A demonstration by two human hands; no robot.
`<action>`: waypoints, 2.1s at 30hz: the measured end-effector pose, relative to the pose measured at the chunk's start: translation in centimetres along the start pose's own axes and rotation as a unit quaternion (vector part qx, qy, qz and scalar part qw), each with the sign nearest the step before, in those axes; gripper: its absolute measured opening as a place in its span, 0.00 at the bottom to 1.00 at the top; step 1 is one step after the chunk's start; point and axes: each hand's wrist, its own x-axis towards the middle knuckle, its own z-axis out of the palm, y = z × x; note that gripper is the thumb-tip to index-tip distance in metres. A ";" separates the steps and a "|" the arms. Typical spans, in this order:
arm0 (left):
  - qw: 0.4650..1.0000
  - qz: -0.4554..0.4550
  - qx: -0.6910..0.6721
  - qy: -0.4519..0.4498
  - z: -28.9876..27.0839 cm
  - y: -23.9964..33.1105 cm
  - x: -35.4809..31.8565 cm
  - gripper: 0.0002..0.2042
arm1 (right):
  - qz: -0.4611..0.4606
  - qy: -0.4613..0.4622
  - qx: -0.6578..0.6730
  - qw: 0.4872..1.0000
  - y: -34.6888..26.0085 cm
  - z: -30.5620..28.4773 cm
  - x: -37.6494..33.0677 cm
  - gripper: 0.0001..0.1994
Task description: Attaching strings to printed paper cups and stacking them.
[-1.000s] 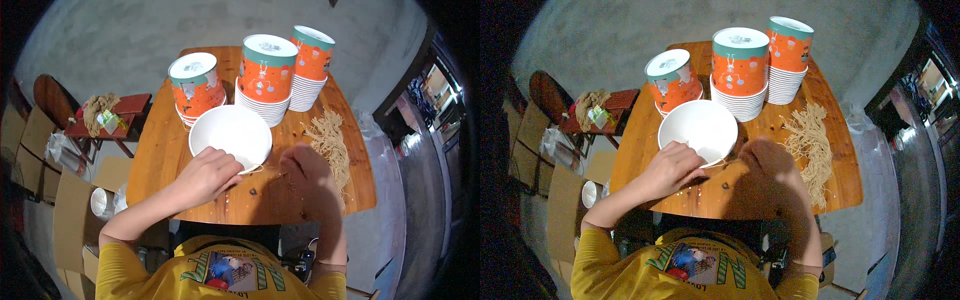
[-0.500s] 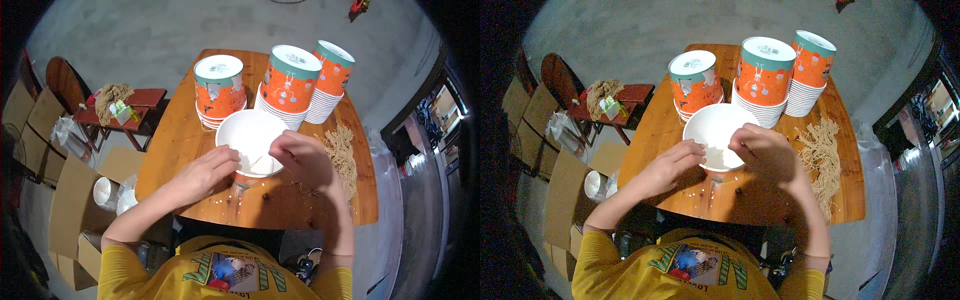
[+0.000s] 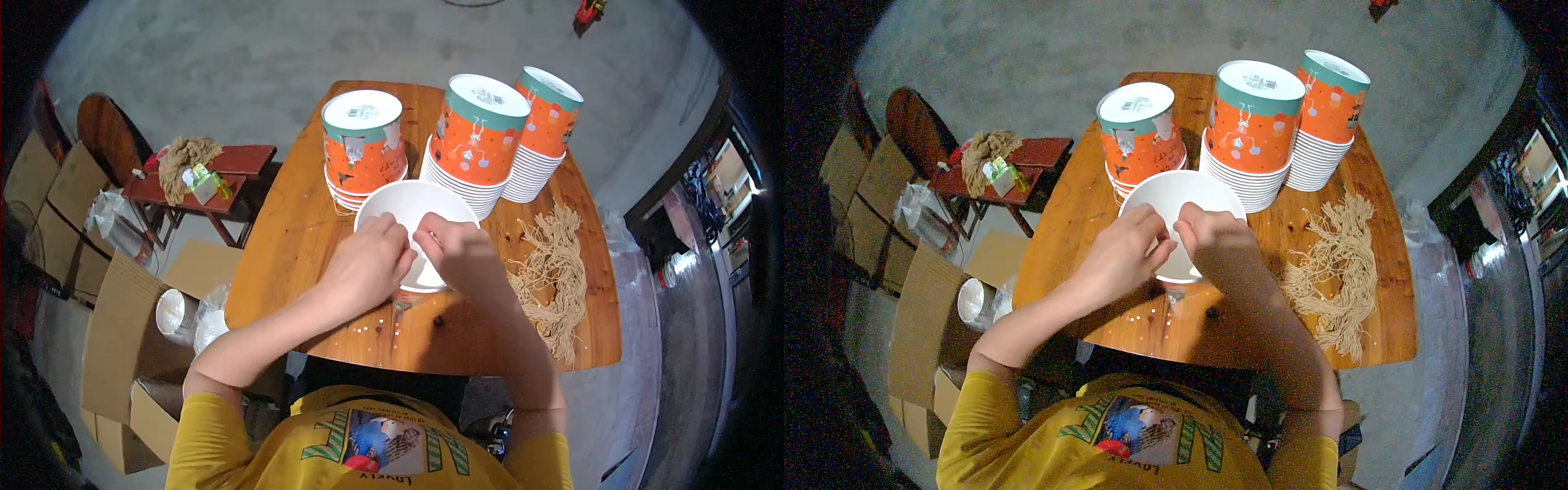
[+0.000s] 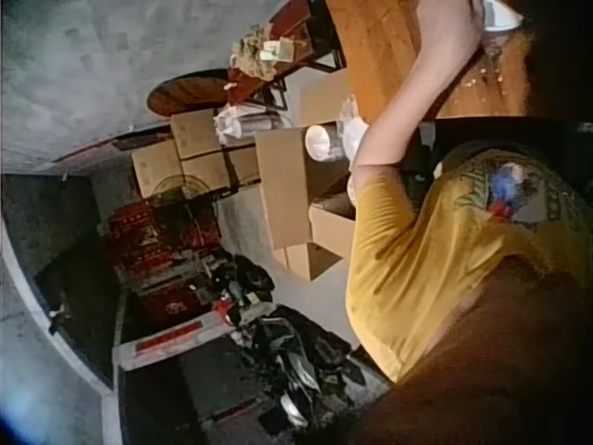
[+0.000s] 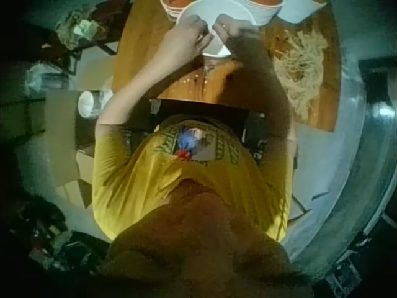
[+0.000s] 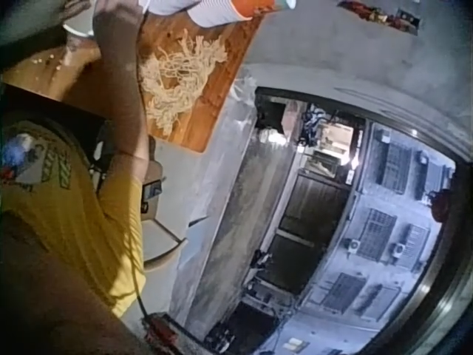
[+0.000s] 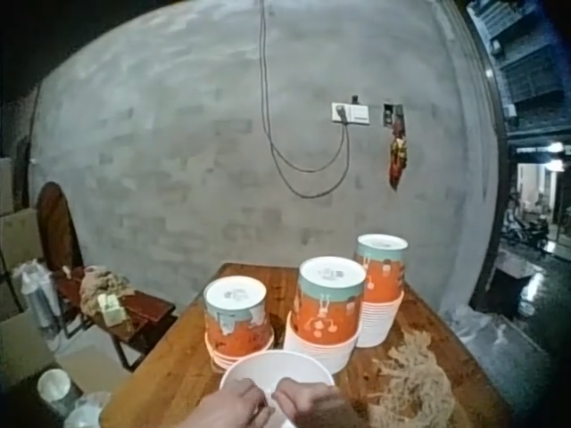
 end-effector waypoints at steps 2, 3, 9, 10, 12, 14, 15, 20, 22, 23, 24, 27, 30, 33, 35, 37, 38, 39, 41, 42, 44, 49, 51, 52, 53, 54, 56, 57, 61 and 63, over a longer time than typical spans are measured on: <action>0.999 0.006 0.036 -0.025 0.3 -0.1 0.3 0.10 | 0.035 -0.009 -0.060 0.998 -0.4 -0.2 -0.2 0.06; 0.999 0.007 0.043 -0.033 0.2 0.0 0.3 0.09 | 0.034 -0.009 -0.059 0.998 -0.2 0.0 -0.1 0.06; 0.995 0.027 0.029 -0.092 -2.3 1.1 -0.4 0.07 | 0.083 -0.039 -0.127 0.988 1.6 1.1 0.8 0.07; 0.993 0.031 0.026 -0.107 -2.8 1.1 -0.6 0.06 | 0.097 -0.065 -0.141 0.983 1.0 1.0 1.2 0.07; 0.994 0.043 -0.006 -0.100 -3.1 0.9 -1.1 0.06 | 0.110 -0.092 -0.153 0.978 0.8 1.2 1.3 0.07; 0.994 0.056 -0.036 -0.092 -3.2 0.8 -1.5 0.07 | 0.106 -0.102 -0.140 0.979 0.8 1.5 1.4 0.08; 0.990 0.113 -0.033 -0.072 -3.0 0.8 -1.7 0.08 | 0.106 -0.102 -0.139 0.979 0.8 1.5 1.6 0.08; 0.961 0.240 0.065 -0.121 -3.2 0.3 -1.5 0.08 | 0.125 -0.137 -0.147 0.971 0.5 1.4 1.8 0.09; 0.955 0.260 0.081 -0.116 -3.1 -0.2 -1.4 0.08 | 0.132 -0.141 -0.158 0.968 0.9 1.5 1.7 0.09; 0.950 0.277 0.096 -0.111 -3.1 -0.4 -1.5 0.07 | 0.138 -0.146 -0.167 0.965 1.1 1.5 1.7 0.09; 0.948 0.280 0.094 -0.113 -3.4 -0.5 -1.4 0.07 | 0.142 -0.145 -0.168 0.965 1.1 1.3 1.8 0.09; 0.913 0.315 0.238 -0.102 -4.6 -2.0 -1.2 0.06 | 0.136 -0.105 -0.045 0.984 2.2 0.2 2.0 0.09; 0.903 0.345 0.245 -0.075 -5.1 -4.7 -0.4 0.06 | 0.222 -0.045 0.277 0.934 4.6 -1.9 1.9 0.09; 0.880 0.378 0.283 -0.060 -5.7 -7.7 0.6 0.06 | 0.194 0.005 0.411 0.890 5.8 -2.5 1.0 0.09; 0.869 0.388 0.293 -0.090 -6.5 -8.1 1.0 0.06 | 0.248 -0.046 0.398 0.882 5.8 -3.0 0.6 0.09; 0.839 0.431 0.313 -0.113 -6.8 -8.2 1.6 0.07 | 0.266 -0.022 0.434 0.861 5.9 -2.3 0.0 0.11; 0.838 0.433 0.311 -0.113 -6.8 -8.2 2.0 0.07 | 0.282 -0.047 0.443 0.850 6.2 -2.5 -0.2 0.10; 0.828 0.450 0.312 -0.121 -6.8 -8.3 2.3 0.07 | 0.298 -0.072 0.452 0.838 6.4 -2.7 -0.5 0.10; 0.817 0.466 0.315 -0.130 -7.1 -8.7 2.8 0.07 | 0.312 -0.067 0.548 0.773 6.5 -3.2 -0.8 0.10; 0.813 0.468 0.320 -0.131 -7.1 -9.1 3.1 0.07 | 0.323 -0.063 0.637 0.697 6.4 -3.4 -1.0 0.09; 0.849 0.425 0.278 -0.144 -7.1 -9.9 3.2 0.09 | 0.318 -0.028 0.680 0.660 6.3 -3.6 -1.2 0.09; 0.955 0.276 0.102 0.037 -5.9 -6.4 3.1 0.11 | 0.292 0.095 0.742 0.596 2.6 -5.1 -0.8 0.09; 0.973 0.221 -0.030 0.055 -5.0 -2.8 2.7 0.14 | 0.269 0.112 0.765 0.575 -0.2 -4.9 0.2 0.09; 0.975 0.146 -0.168 0.022 -3.7 -0.7 2.1 0.15 | 0.251 0.106 0.792 0.547 -0.8 -4.6 0.6 0.09; 0.952 0.064 -0.298 -0.010 -2.4 1.1 1.4 0.17 | 0.253 0.104 0.793 0.544 -1.6 -4.3 0.9 0.09; 0.927 0.023 -0.372 -0.044 -2.0 3.4 1.0 0.17 | 0.258 0.101 0.774 0.570 -2.5 -4.4 1.2 0.09; 0.848 -0.085 -0.513 -0.102 -0.8 4.8 0.5 0.15 | 0.250 0.110 0.747 0.606 -3.8 -4.8 1.5 0.09; 0.848 -0.085 -0.512 -0.102 -1.2 4.9 0.5 0.15 | 0.249 0.110 0.748 0.605 -3.7 -4.8 1.5 0.09; 0.846 -0.178 -0.454 -0.214 -3.4 4.6 0.1 0.10 | 0.248 0.126 0.756 0.592 -1.8 -4.8 0.6 0.08; 0.844 -0.204 -0.425 -0.255 -3.9 4.3 -0.3 0.09 | 0.229 0.129 0.775 0.574 0.5 -4.4 -0.5 0.06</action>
